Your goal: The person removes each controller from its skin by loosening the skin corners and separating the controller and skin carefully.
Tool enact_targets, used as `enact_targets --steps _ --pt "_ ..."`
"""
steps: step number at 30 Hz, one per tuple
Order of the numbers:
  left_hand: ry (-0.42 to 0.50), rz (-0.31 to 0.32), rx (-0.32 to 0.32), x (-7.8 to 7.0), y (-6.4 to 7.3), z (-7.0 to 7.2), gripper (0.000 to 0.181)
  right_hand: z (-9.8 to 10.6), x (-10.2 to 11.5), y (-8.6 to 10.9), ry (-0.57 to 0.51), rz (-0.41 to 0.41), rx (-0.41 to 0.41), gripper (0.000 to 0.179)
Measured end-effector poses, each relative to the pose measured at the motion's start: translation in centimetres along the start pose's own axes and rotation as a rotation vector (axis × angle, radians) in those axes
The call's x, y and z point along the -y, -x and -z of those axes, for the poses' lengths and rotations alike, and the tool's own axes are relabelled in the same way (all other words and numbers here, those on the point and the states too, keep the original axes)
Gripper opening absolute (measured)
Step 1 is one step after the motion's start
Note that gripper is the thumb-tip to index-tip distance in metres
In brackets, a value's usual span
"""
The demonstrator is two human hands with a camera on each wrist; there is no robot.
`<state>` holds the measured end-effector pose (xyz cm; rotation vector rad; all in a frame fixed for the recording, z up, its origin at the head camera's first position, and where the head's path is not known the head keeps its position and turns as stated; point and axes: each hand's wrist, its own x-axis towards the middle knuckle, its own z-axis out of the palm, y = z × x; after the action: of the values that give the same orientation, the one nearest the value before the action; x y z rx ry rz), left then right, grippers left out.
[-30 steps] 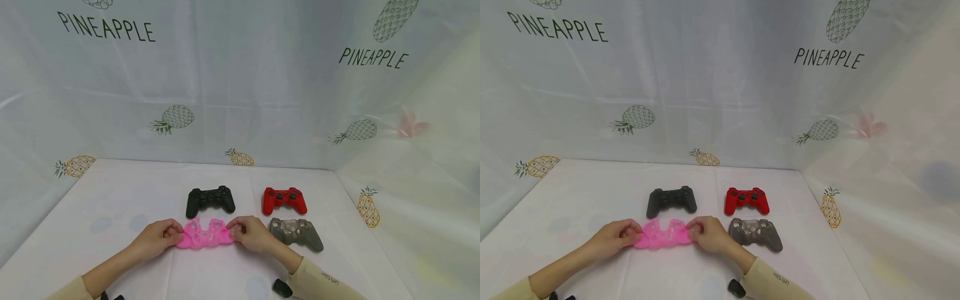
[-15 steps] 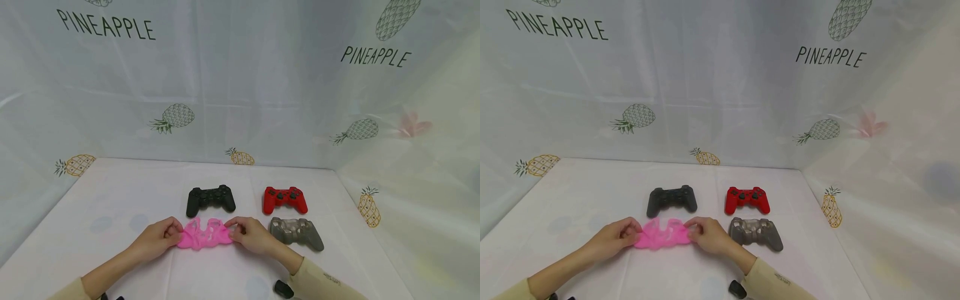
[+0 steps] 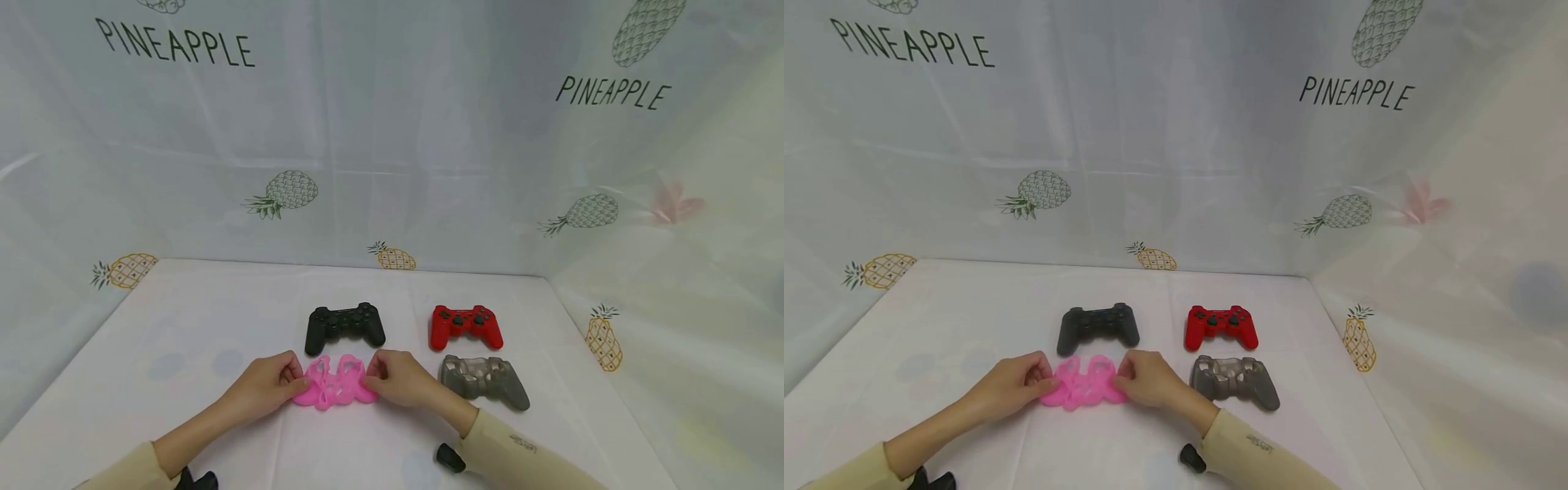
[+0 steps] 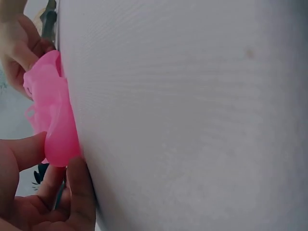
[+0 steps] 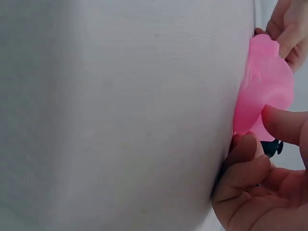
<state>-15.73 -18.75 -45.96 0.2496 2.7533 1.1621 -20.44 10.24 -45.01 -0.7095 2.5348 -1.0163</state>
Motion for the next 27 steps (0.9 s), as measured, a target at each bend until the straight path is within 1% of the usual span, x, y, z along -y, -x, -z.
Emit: enact_targets --steps 4,10,13,15,18,20,23,27 --pt "-0.005 -0.007 0.007 -0.3 0.0 0.2 0.023 -0.1 0.2 -0.1 0.033 0.008 -0.013 0.017" --pt "0.011 -0.029 0.020 -0.2 0.0 0.3 0.026 -0.4 0.7 -0.1 0.104 0.010 -0.026 0.020" --pt "0.026 -0.028 0.016 -0.1 -0.1 0.2 0.025 -0.5 0.7 -0.1 0.101 0.025 -0.028 0.019" --pt "0.034 -0.028 0.013 0.1 -0.2 0.1 0.024 -0.5 0.5 -0.1 0.078 0.040 -0.034 0.017" --pt "0.045 -0.004 0.012 0.5 -0.2 -0.1 0.022 -0.6 0.1 -0.1 0.022 0.050 -0.043 0.013" --pt "0.051 0.016 0.007 0.8 -0.2 -0.1 0.019 -0.5 -0.1 -0.1 -0.029 0.056 -0.062 0.009" --pt "0.079 0.042 -0.005 1.1 -0.1 0.0 0.016 -0.4 -0.4 0.0 -0.095 0.044 -0.100 0.001" --pt "0.124 0.066 -0.022 1.2 0.0 0.3 0.017 0.0 -0.5 0.1 -0.151 0.026 -0.138 0.009"
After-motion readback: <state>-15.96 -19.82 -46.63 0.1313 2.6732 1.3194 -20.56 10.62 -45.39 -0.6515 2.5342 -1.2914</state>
